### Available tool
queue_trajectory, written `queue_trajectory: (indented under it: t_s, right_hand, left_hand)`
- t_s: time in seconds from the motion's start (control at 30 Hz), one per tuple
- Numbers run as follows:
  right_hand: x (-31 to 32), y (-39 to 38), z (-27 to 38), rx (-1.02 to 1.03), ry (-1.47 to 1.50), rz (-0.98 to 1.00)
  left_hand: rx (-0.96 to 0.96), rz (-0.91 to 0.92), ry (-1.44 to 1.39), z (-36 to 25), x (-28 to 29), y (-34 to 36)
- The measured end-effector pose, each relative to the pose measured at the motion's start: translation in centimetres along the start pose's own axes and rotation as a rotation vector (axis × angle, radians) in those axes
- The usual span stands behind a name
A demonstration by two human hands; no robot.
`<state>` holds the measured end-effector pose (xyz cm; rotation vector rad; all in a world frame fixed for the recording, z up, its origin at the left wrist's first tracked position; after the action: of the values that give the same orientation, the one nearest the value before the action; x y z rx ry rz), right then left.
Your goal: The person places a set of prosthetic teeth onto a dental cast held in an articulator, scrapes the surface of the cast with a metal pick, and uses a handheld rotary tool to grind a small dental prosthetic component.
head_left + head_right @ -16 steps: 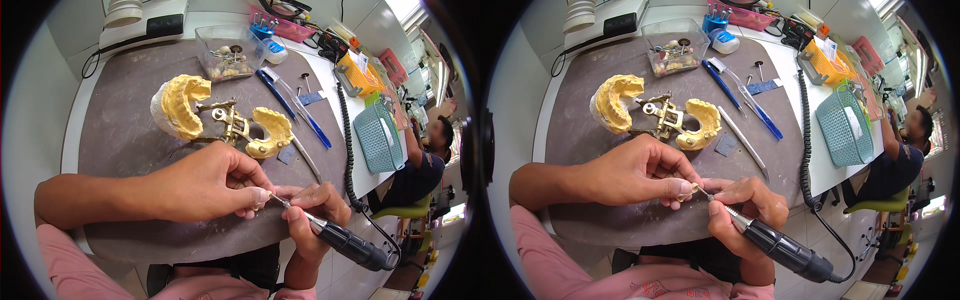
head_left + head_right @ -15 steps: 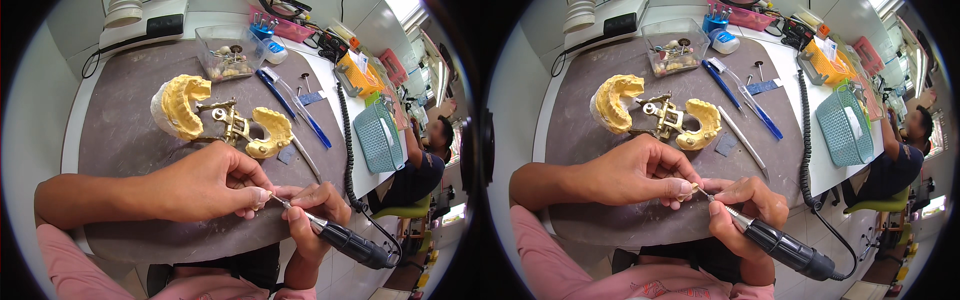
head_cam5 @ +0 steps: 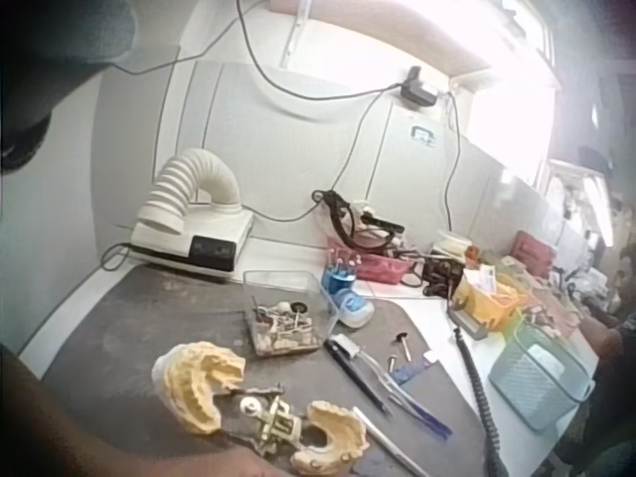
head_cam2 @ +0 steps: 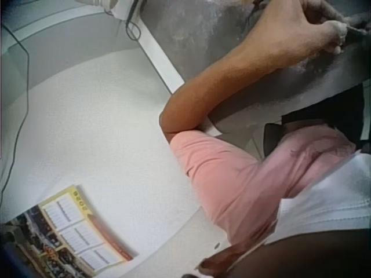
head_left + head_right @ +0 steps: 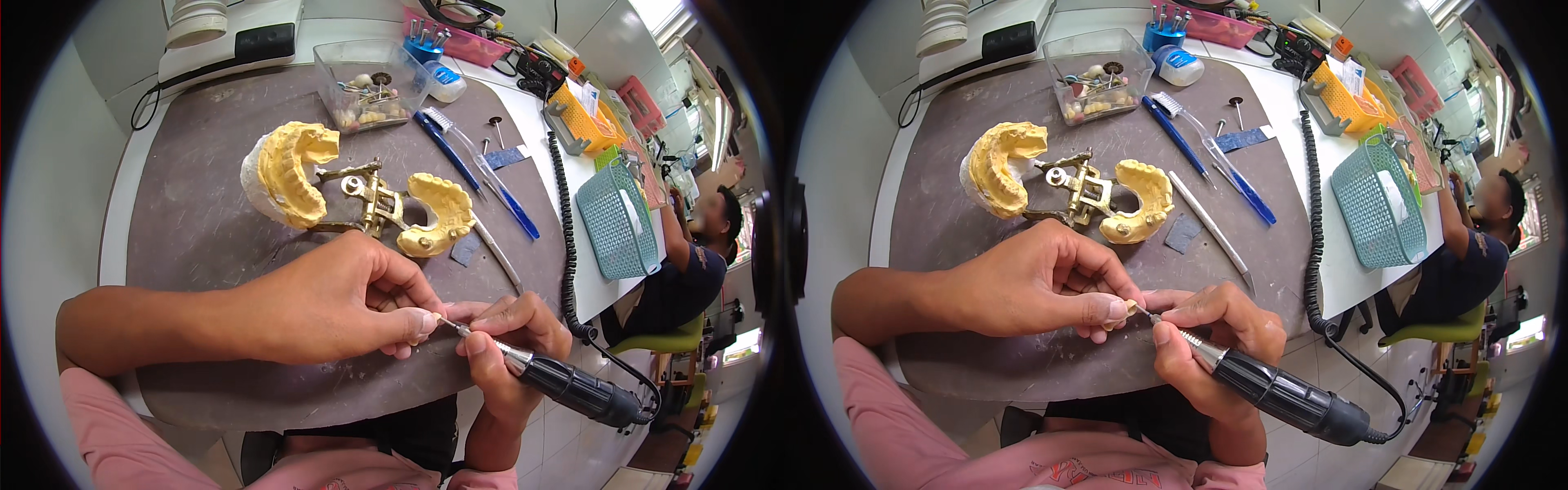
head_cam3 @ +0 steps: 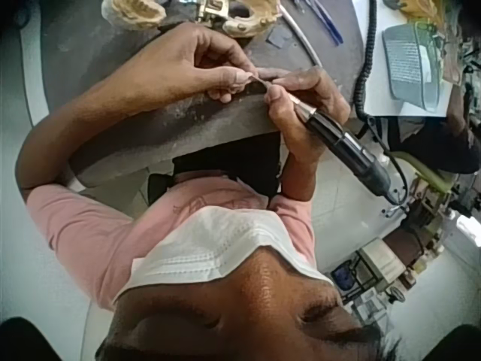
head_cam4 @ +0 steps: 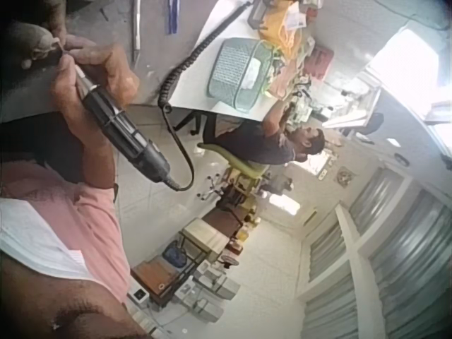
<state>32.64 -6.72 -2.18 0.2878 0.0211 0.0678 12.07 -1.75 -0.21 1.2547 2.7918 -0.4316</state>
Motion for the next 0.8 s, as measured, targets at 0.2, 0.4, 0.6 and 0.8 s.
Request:
queue_trajectory:
  t_s: [0.2, 0.4, 0.6, 0.8]
  right_hand:
    - [-0.05, -0.01, -0.09, 0.015, -0.012, 0.007]
    - [0.25, -0.10, -0.30, 0.030, -0.039, 0.021]
    - [-0.10, -0.03, -0.01, 0.022, -0.047, 0.010]
    - [-0.03, -0.05, -0.09, 0.003, 0.008, -0.002]
  left_hand:
    - [0.006, -0.003, -0.003, -0.04, 0.00, -0.01]
    - [-0.003, 0.003, -0.010, 0.08, 0.01, 0.04]
    - [0.004, 0.004, -0.009, 0.07, 0.01, 0.06]
    - [0.019, 0.007, 0.008, -0.18, 0.02, 0.01]
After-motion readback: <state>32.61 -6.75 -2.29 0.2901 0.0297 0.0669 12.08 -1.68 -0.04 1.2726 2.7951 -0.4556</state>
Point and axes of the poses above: each hand's wrist, its own y-axis towards the middle knuckle, its own x-axis out of the back of the hand, z = x × y, the point moved 1 cm from there along y, towards the middle knuckle, and after that the axes turned 5 degrees about -x, right-handed, at the moved point
